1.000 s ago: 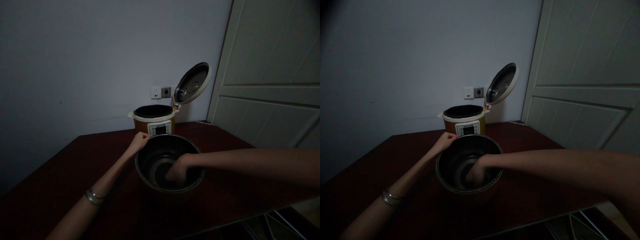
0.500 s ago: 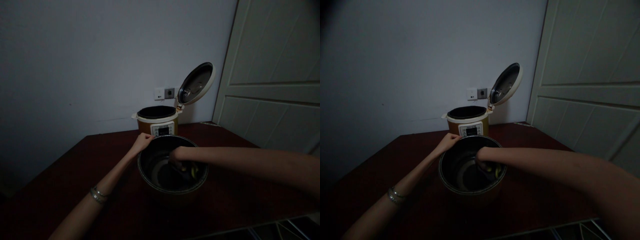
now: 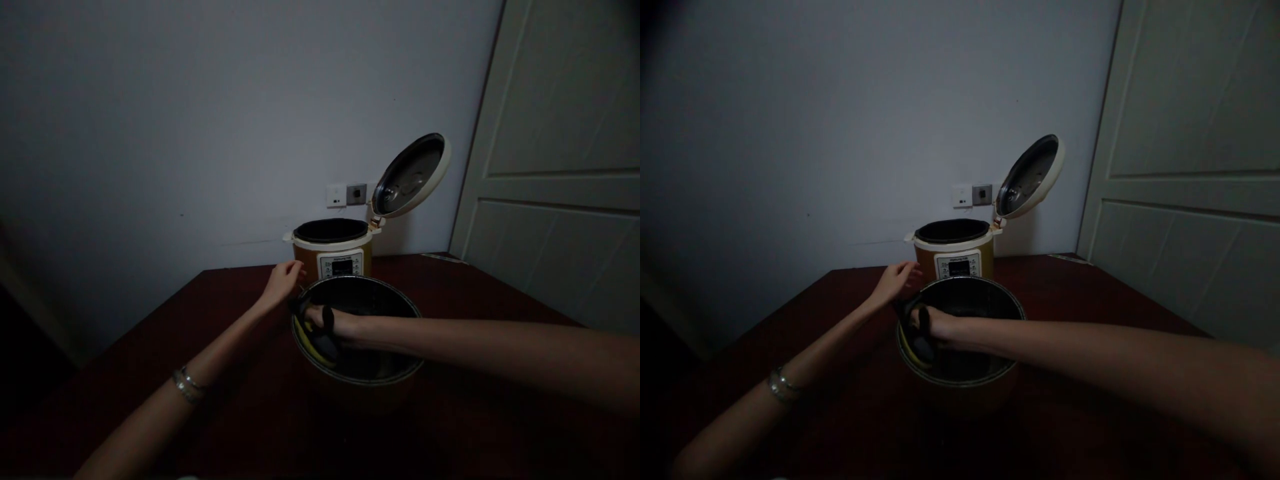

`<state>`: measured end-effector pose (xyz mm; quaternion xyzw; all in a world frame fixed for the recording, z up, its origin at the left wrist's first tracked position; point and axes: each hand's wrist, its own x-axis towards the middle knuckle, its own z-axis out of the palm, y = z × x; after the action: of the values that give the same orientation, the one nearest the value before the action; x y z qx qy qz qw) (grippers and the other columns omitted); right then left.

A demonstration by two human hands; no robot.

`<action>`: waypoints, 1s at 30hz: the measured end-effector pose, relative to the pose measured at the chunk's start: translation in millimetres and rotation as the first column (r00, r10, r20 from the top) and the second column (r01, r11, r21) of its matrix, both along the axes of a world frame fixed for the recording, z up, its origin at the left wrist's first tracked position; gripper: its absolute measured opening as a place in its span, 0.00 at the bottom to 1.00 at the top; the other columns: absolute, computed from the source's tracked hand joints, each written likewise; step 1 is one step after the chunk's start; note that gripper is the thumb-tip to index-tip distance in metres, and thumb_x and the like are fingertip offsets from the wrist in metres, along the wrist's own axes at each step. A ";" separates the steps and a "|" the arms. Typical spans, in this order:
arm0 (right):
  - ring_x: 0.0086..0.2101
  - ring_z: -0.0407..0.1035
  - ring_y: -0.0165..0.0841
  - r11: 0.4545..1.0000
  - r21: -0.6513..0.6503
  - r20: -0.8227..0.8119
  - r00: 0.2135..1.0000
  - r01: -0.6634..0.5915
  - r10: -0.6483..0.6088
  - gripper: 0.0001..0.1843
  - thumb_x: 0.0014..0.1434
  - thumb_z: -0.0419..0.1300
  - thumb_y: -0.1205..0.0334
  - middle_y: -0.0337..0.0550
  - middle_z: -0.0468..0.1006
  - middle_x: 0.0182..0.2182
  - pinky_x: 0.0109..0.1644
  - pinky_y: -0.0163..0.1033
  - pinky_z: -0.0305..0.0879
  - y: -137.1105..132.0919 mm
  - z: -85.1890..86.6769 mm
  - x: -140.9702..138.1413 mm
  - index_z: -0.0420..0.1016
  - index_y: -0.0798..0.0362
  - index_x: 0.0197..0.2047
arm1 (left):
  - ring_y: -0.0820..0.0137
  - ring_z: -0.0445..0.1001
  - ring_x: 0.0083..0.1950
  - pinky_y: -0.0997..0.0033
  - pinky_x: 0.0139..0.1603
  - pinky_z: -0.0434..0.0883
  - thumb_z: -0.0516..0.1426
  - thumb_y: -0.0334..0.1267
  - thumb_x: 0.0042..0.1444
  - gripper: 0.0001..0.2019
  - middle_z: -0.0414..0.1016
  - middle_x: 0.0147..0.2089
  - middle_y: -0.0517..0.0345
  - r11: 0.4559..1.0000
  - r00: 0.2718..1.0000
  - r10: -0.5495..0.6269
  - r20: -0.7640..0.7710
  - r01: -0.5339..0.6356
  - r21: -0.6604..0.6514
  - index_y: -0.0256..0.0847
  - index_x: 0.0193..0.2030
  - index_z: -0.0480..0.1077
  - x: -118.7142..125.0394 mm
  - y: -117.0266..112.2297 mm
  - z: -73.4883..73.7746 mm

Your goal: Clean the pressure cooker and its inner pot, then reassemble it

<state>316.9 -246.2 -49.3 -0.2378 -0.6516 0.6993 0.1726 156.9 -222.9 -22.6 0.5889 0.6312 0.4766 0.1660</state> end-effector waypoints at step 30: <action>0.28 0.70 0.34 0.082 0.526 0.796 0.456 -0.847 -0.398 0.08 0.40 0.64 0.78 0.41 0.75 0.22 0.44 0.44 0.62 51.8 33.5 96.9 0.76 0.56 0.21 | 0.54 0.48 0.70 0.53 0.66 0.51 0.66 0.54 0.39 0.57 0.44 0.71 0.39 0.829 0.853 -0.426 0.303 0.502 -0.247 0.40 0.70 0.38 20.5 -112.0 -38.4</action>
<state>413.7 -194.5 -15.9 -0.2258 -0.9458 -0.1121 -0.2046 177.5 -334.9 -60.9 0.6301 0.5120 0.3800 0.4433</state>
